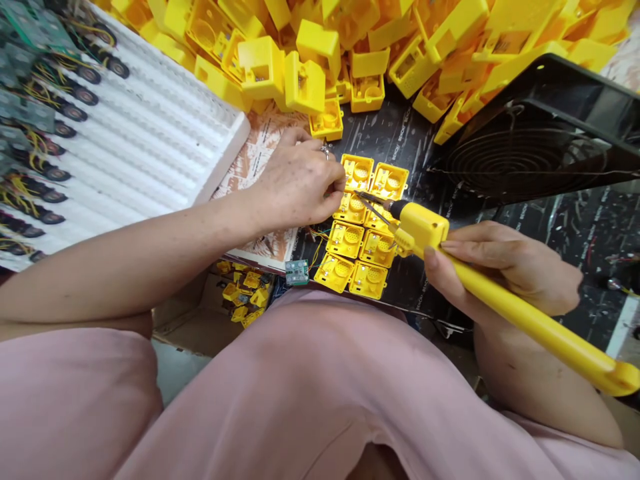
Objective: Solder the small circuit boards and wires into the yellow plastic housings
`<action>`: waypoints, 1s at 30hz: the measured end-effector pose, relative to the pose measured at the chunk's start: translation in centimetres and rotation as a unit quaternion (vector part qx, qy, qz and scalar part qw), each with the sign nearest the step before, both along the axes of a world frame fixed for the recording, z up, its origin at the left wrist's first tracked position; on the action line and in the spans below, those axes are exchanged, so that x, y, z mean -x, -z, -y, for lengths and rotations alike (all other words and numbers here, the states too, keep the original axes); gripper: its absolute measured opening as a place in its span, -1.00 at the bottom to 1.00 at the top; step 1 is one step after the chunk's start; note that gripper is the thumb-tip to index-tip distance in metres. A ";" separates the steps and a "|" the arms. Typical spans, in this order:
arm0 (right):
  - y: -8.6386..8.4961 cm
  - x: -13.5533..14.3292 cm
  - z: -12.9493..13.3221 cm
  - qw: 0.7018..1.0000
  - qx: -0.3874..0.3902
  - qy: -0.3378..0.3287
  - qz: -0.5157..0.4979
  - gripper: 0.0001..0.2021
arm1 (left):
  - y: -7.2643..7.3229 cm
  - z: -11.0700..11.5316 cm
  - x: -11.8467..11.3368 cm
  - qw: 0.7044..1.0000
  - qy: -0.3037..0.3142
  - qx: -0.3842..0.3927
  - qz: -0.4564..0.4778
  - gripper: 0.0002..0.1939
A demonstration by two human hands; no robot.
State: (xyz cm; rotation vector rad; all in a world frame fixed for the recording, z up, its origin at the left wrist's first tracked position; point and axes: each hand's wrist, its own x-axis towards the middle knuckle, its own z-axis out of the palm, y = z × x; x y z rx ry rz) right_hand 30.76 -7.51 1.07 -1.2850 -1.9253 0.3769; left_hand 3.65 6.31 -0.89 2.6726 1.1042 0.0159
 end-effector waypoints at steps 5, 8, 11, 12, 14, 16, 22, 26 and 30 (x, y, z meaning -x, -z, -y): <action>1.0 0.4 0.6 0.997 -0.075 0.009 -0.009 -0.81 | -0.6 -0.2 1.4 0.999 0.005 0.036 0.024 -0.68; 1.5 0.2 1.6 0.994 -0.078 0.077 -0.015 -0.61 | -1.2 -0.2 2.6 0.994 0.012 0.083 0.067 -0.65; 2.0 0.0 2.7 0.992 -0.057 0.109 -0.022 -0.42 | -1.2 0.2 2.9 0.992 -0.005 0.102 0.073 -0.64; 2.2 0.0 2.9 0.992 -0.054 0.110 -0.026 -0.41 | -1.1 0.3 2.7 0.992 -0.012 0.101 0.068 -0.64; 2.5 0.0 3.2 0.993 -0.057 0.103 -0.026 -0.40 | -0.6 0.4 2.2 0.994 -0.018 0.094 0.060 -0.66; 2.6 0.0 3.3 0.993 -0.064 0.096 -0.023 -0.39 | -0.2 0.5 1.8 0.995 -0.019 0.080 0.060 -0.68; 1.9 -0.2 2.9 0.995 -0.067 0.069 -0.011 -0.42 | -0.4 0.9 1.4 0.999 -0.010 0.042 0.026 -0.66; 1.4 0.1 1.8 0.997 -0.073 -0.004 0.001 -0.57 | -0.5 1.9 1.2 1.000 0.005 0.011 0.013 -0.68; 1.2 0.5 1.0 0.994 -0.099 -0.038 -0.007 -0.83 | -0.4 2.2 0.8 1.000 0.013 -0.017 0.018 -0.72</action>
